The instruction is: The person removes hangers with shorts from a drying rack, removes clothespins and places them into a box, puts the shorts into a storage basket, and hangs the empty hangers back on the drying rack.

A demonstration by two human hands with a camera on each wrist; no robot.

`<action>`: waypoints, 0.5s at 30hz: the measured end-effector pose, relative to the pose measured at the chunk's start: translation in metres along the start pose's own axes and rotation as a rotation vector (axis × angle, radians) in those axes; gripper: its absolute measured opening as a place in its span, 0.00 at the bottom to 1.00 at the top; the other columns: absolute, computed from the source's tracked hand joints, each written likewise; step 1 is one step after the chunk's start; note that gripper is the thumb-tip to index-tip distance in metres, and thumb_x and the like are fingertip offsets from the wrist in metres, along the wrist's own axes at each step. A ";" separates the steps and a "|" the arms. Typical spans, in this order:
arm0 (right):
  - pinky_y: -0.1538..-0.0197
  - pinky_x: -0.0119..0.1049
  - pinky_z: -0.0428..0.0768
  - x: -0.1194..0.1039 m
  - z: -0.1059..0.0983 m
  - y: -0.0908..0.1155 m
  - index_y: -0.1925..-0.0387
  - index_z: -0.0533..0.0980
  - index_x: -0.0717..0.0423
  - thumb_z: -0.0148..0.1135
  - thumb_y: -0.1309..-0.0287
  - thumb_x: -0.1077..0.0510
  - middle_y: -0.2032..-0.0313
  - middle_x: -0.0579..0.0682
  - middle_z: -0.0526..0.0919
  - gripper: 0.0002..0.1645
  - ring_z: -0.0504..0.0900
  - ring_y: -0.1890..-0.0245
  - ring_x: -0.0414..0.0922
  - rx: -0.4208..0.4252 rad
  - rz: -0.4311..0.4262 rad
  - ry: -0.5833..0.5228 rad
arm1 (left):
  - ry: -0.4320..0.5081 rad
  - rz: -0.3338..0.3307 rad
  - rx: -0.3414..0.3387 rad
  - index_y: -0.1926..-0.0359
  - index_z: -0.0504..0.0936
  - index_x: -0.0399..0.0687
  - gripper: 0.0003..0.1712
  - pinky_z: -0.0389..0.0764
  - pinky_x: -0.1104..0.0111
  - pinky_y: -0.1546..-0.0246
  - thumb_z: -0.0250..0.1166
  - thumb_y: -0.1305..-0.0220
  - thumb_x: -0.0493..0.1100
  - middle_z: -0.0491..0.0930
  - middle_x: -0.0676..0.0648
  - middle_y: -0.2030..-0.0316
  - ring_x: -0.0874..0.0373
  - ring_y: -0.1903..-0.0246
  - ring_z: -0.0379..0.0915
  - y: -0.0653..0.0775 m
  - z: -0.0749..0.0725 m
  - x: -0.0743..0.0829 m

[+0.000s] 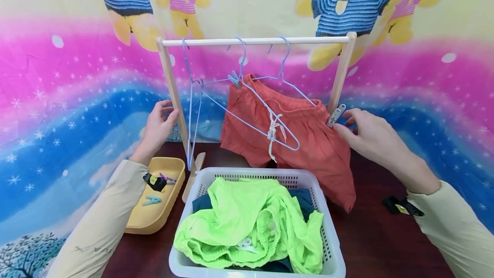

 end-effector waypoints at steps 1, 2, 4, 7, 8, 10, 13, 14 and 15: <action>0.64 0.56 0.82 -0.001 0.002 0.000 0.41 0.69 0.62 0.53 0.33 0.37 0.52 0.67 0.80 0.35 0.81 0.55 0.62 0.003 -0.001 0.003 | 0.003 -0.001 0.005 0.33 0.64 0.45 0.25 0.79 0.51 0.44 0.54 0.26 0.48 0.74 0.36 0.40 0.42 0.43 0.75 0.000 0.001 0.000; 0.65 0.54 0.82 -0.002 0.003 0.000 0.42 0.70 0.61 0.53 0.32 0.38 0.53 0.66 0.81 0.33 0.82 0.58 0.60 0.006 -0.008 0.008 | 0.007 -0.002 0.011 0.33 0.65 0.45 0.25 0.79 0.51 0.45 0.53 0.25 0.47 0.74 0.36 0.40 0.42 0.43 0.76 0.000 0.001 0.000; 0.68 0.48 0.81 -0.004 0.006 -0.001 0.44 0.73 0.60 0.54 0.32 0.40 0.56 0.63 0.82 0.30 0.83 0.63 0.56 0.018 -0.018 0.018 | 0.015 -0.007 0.017 0.32 0.65 0.45 0.25 0.79 0.51 0.45 0.52 0.25 0.47 0.74 0.36 0.40 0.42 0.44 0.77 0.000 0.002 0.000; 0.73 0.40 0.75 -0.007 0.009 -0.001 0.49 0.76 0.58 0.56 0.32 0.42 0.62 0.58 0.84 0.24 0.80 0.71 0.48 0.034 -0.044 0.039 | 0.019 -0.015 0.004 0.30 0.64 0.46 0.26 0.79 0.51 0.44 0.51 0.24 0.46 0.74 0.35 0.39 0.42 0.43 0.76 -0.001 0.004 -0.003; 0.74 0.37 0.72 -0.008 0.010 -0.001 0.52 0.77 0.57 0.56 0.32 0.43 0.66 0.55 0.83 0.22 0.77 0.74 0.46 0.040 -0.055 0.048 | 0.017 -0.020 -0.007 0.29 0.63 0.46 0.26 0.78 0.51 0.43 0.51 0.24 0.46 0.73 0.35 0.38 0.41 0.42 0.76 -0.001 0.005 -0.004; 0.76 0.35 0.67 -0.009 0.011 -0.001 0.56 0.78 0.55 0.57 0.32 0.45 0.74 0.51 0.79 0.17 0.72 0.79 0.42 0.045 -0.077 0.060 | 0.009 -0.028 -0.030 0.28 0.62 0.47 0.27 0.77 0.50 0.43 0.50 0.23 0.47 0.72 0.35 0.37 0.41 0.41 0.75 0.000 0.006 -0.006; 0.79 0.34 0.63 -0.012 0.015 -0.001 0.62 0.78 0.52 0.55 0.30 0.49 0.82 0.46 0.69 0.12 0.64 0.84 0.40 0.035 -0.123 0.055 | -0.008 -0.036 -0.054 0.28 0.61 0.48 0.27 0.77 0.49 0.42 0.49 0.23 0.48 0.72 0.35 0.36 0.41 0.40 0.74 0.001 0.008 -0.008; 0.79 0.33 0.63 -0.013 0.017 0.000 0.63 0.77 0.51 0.55 0.30 0.49 0.83 0.46 0.66 0.11 0.62 0.85 0.40 0.029 -0.134 0.046 | -0.010 -0.041 -0.057 0.27 0.61 0.48 0.27 0.77 0.49 0.42 0.48 0.23 0.48 0.72 0.35 0.36 0.41 0.40 0.74 0.001 0.009 -0.009; 0.78 0.33 0.63 -0.015 0.019 0.000 0.63 0.76 0.50 0.53 0.29 0.50 0.82 0.46 0.65 0.11 0.62 0.85 0.39 0.024 -0.143 0.035 | -0.014 -0.044 -0.057 0.27 0.61 0.48 0.27 0.77 0.49 0.42 0.48 0.23 0.48 0.72 0.35 0.36 0.41 0.40 0.74 0.001 0.009 -0.009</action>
Point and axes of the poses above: each hand's wrist, its own y-axis away from the middle knuckle, its own z-axis out of the palm, x = y × z, the point moved 7 cm from there along -y, towards the middle knuckle
